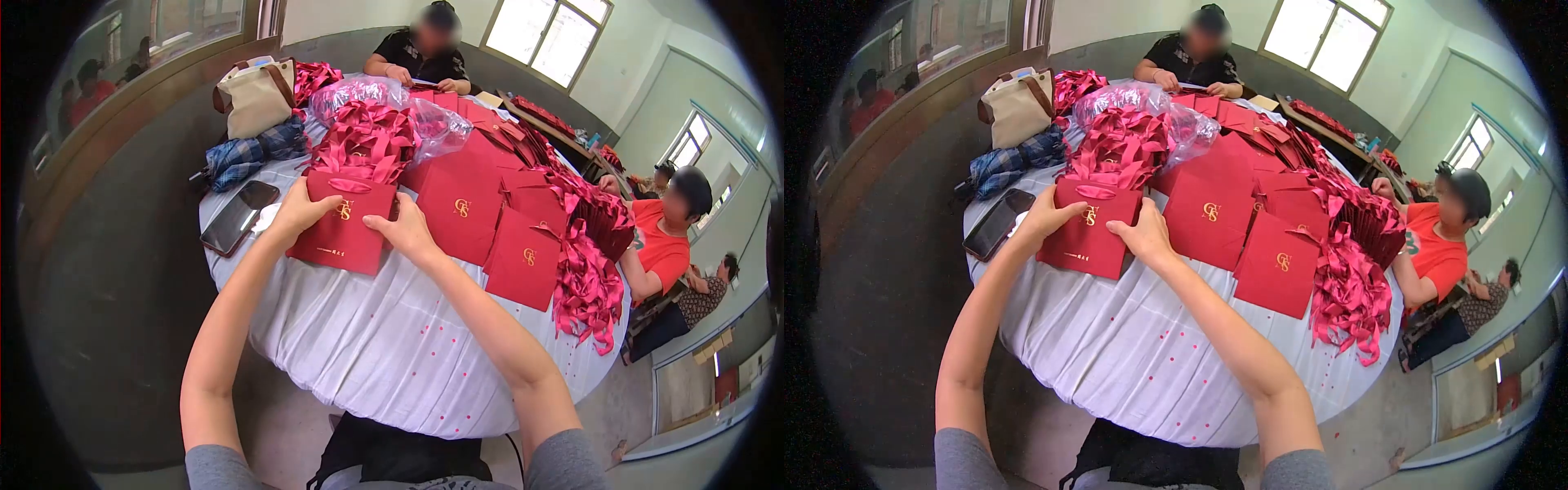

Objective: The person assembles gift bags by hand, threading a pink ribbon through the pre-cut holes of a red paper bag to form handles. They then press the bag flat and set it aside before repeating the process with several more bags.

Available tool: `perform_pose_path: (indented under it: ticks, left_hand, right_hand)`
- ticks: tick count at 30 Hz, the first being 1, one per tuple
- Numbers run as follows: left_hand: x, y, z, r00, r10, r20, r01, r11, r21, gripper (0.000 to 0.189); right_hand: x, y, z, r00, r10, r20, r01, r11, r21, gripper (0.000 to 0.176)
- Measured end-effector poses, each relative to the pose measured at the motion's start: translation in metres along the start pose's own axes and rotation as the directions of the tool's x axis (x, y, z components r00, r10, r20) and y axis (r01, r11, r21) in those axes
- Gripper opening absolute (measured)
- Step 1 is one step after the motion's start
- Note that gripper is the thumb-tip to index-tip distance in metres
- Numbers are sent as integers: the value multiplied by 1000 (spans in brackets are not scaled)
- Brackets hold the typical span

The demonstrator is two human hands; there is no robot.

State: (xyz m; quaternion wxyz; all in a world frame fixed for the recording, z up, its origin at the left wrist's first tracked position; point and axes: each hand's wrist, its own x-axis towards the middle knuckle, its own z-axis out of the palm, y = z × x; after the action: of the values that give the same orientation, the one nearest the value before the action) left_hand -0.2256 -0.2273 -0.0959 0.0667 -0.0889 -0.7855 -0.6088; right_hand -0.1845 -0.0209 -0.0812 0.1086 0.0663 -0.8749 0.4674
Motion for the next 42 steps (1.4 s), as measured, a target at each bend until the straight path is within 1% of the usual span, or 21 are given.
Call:
perform_pose_path:
  ticks: [4,7,10,12,14,15,16,17,18,19,20,22,24,29,32,33,37,39,40,41,42]
  left_hand:
    - [-7,15,0,991,-131,13,131,976,-176,49]
    - [0,18,2,995,-89,-33,83,983,-164,49]
    - [12,30,2,988,109,-112,-125,982,-144,57]
    - [30,35,2,933,262,-248,-246,965,96,58]
    - [35,41,2,926,315,-207,-292,947,132,63]
    - [41,34,8,892,371,-257,-310,917,250,68]
    - [46,23,16,852,430,-298,-315,876,364,74]
    - [57,-4,25,882,353,-314,-221,896,385,85]
    - [48,-3,30,917,306,-254,-200,907,371,88]
    - [35,-6,36,947,257,-191,-177,916,359,91]
    - [26,-9,38,954,285,-96,-225,888,401,96]
    - [14,-11,42,918,383,-97,-284,811,511,98]
    - [12,-8,41,941,319,-115,-227,844,486,98]
    - [9,-3,36,953,282,-108,-189,837,513,94]
    - [13,-19,32,864,501,-51,-394,735,552,83]
    - [7,-10,34,863,504,-39,-390,712,584,78]
    - [-30,38,53,835,551,7,-463,695,551,64]
    - [-40,50,69,824,564,63,-513,694,505,59]
    - [-46,59,80,814,571,107,-548,696,464,59]
    - [-50,65,89,803,577,149,-579,697,422,58]
    - [-45,58,99,798,581,161,-590,697,407,56]
  right_hand:
    - [3,9,3,1000,-11,-2,11,996,85,66]
    - [8,14,10,976,-161,-146,181,974,138,64]
    - [22,8,3,934,-265,-240,290,954,73,65]
    - [33,1,-4,894,-343,-287,367,930,31,66]
    - [45,-1,-11,884,-370,-286,387,922,1,72]
    - [46,3,-10,884,-366,-289,383,924,2,72]
    - [47,8,-8,878,-388,-279,365,921,-133,75]
    - [49,13,-7,871,-411,-267,343,901,-267,79]
    - [54,26,-9,922,-369,-114,345,920,-184,87]
    - [50,29,-6,920,-375,-115,342,911,-229,87]
    - [44,34,-2,919,-378,-116,336,901,-273,88]
    - [38,30,-4,914,-400,-73,369,891,-264,89]
    - [33,23,-4,918,-381,-107,336,895,-295,88]
    - [8,-9,-24,856,-501,-129,441,837,-323,75]
    - [-22,-11,-46,870,-492,-40,456,832,-317,62]
    - [-36,-7,-56,876,-481,-34,449,838,-309,59]
    - [-85,18,-115,865,-476,-156,415,856,-309,49]
    - [-104,32,-155,887,-338,-313,262,929,-261,38]
    - [-108,48,-175,834,-371,-408,263,918,-297,31]
    - [-118,51,-198,840,-273,-468,166,952,-257,23]
    - [-123,73,-221,769,-383,-511,153,888,-435,15]
